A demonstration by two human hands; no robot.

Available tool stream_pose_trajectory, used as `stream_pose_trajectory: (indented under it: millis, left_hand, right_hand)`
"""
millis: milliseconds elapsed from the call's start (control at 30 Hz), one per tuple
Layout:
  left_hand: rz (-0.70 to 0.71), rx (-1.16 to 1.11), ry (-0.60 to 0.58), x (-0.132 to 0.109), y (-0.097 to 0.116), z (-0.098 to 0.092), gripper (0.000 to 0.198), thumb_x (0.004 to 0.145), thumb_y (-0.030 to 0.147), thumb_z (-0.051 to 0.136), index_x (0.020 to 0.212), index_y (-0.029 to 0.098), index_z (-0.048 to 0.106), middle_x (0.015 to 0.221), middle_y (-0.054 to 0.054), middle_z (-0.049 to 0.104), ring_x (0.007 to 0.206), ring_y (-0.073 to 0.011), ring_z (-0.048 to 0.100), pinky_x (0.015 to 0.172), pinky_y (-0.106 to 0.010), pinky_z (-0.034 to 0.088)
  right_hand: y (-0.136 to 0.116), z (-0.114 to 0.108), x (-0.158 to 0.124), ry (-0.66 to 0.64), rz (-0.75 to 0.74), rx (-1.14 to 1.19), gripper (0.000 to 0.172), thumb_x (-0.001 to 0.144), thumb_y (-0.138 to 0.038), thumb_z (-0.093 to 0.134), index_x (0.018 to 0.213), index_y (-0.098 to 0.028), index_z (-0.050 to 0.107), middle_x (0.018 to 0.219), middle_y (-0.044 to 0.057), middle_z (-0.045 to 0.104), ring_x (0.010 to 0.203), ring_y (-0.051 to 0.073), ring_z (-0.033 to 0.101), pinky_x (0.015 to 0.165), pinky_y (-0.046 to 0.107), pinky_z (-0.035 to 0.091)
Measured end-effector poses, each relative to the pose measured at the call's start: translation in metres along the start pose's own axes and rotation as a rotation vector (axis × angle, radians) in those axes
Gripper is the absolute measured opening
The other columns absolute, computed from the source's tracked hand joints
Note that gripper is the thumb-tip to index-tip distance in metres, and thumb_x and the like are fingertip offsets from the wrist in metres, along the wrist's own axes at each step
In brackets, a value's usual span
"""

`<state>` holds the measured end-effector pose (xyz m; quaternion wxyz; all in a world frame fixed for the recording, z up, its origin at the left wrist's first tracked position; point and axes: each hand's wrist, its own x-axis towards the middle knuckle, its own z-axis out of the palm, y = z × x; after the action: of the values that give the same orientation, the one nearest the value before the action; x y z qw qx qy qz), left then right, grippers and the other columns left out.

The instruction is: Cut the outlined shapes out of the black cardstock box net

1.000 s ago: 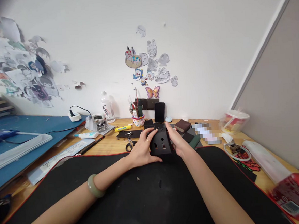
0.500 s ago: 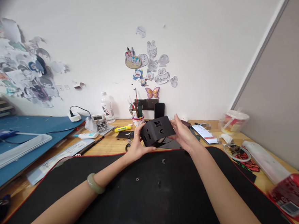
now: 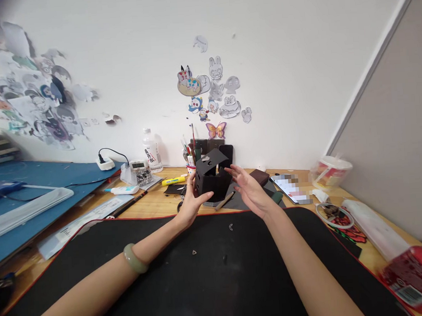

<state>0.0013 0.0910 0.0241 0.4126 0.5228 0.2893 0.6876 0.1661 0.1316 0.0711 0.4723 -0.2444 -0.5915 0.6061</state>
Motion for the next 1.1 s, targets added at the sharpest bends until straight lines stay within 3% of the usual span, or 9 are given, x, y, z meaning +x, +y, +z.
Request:
stream_pose_trajectory:
  millis: [133,267,400,533,700,867,1100]
  left_hand:
    - [-0.074,-0.145,0.047,-0.001,0.001,0.006,0.063,0.072,0.027,0.062,0.123,0.03,0.025,0.126,-0.004,0.04,0.114,-0.0203,0.041,0.091,-0.035,0.038]
    - [-0.143,-0.239,0.05,-0.004,0.004,0.011,0.062,0.073,0.027,0.06,0.123,0.031,0.024,0.123,-0.005,0.042,0.11,-0.0204,0.045,0.085,-0.035,0.043]
    - [-0.193,-0.256,0.017,-0.006,0.003,0.012,0.059,0.073,0.027,0.06,0.122,0.028,0.027,0.121,-0.006,0.043,0.111,-0.0214,0.043,0.086,-0.036,0.042]
    - [-0.212,-0.199,-0.024,0.001,-0.001,0.001,0.065,0.065,0.022,0.069,0.119,0.022,0.033,0.118,-0.007,0.046,0.114,-0.0224,0.041,0.095,-0.036,0.033]
    - [-0.236,-0.101,-0.156,0.012,0.006,-0.018,0.084,0.053,0.014,0.076,0.123,0.022,0.031,0.122,-0.008,0.044,0.114,-0.0249,0.04,0.096,-0.039,0.032]
    - [-0.305,-0.014,-0.315,0.012,0.018,-0.02,0.094,0.046,0.009,0.078,0.125,0.021,0.028,0.122,-0.011,0.044,0.113,-0.0274,0.041,0.094,-0.044,0.034]
    - [-0.299,0.072,-0.351,0.01,0.012,-0.017,0.093,0.049,0.011,0.076,0.124,0.019,0.022,0.123,-0.013,0.04,0.116,-0.0271,0.039,0.094,-0.044,0.035]
  right_hand:
    - [0.015,0.012,0.001,0.07,-0.018,0.036,0.053,0.061,-0.036,0.07,0.11,-0.033,0.049,0.128,-0.001,0.043,0.115,0.019,0.042,0.089,0.032,0.041]
    - [0.023,0.023,0.001,0.131,-0.039,0.055,0.054,0.062,-0.035,0.069,0.11,-0.034,0.046,0.121,-0.003,0.049,0.112,0.018,0.046,0.092,0.036,0.04]
    - [0.023,0.03,-0.001,0.145,-0.068,0.023,0.054,0.063,-0.033,0.069,0.113,-0.031,0.047,0.111,-0.001,0.057,0.109,0.019,0.048,0.095,0.037,0.038]
    - [0.024,0.029,-0.002,0.154,-0.095,-0.044,0.065,0.063,-0.031,0.069,0.121,-0.029,0.04,0.119,0.001,0.053,0.112,0.019,0.047,0.098,0.038,0.034]
    - [0.027,0.025,0.0,0.091,-0.111,-0.164,0.078,0.057,-0.03,0.073,0.126,-0.025,0.037,0.121,0.006,0.051,0.114,0.023,0.044,0.1,0.041,0.03]
    - [0.031,0.022,0.001,0.037,-0.104,-0.237,0.081,0.058,-0.038,0.072,0.128,-0.023,0.034,0.132,0.008,0.039,0.124,0.024,0.032,0.104,0.04,0.022]
    - [0.038,0.021,-0.001,-0.068,-0.021,-0.209,0.086,0.057,-0.045,0.07,0.129,-0.025,0.028,0.129,0.01,0.043,0.117,0.025,0.041,0.098,0.042,0.031]
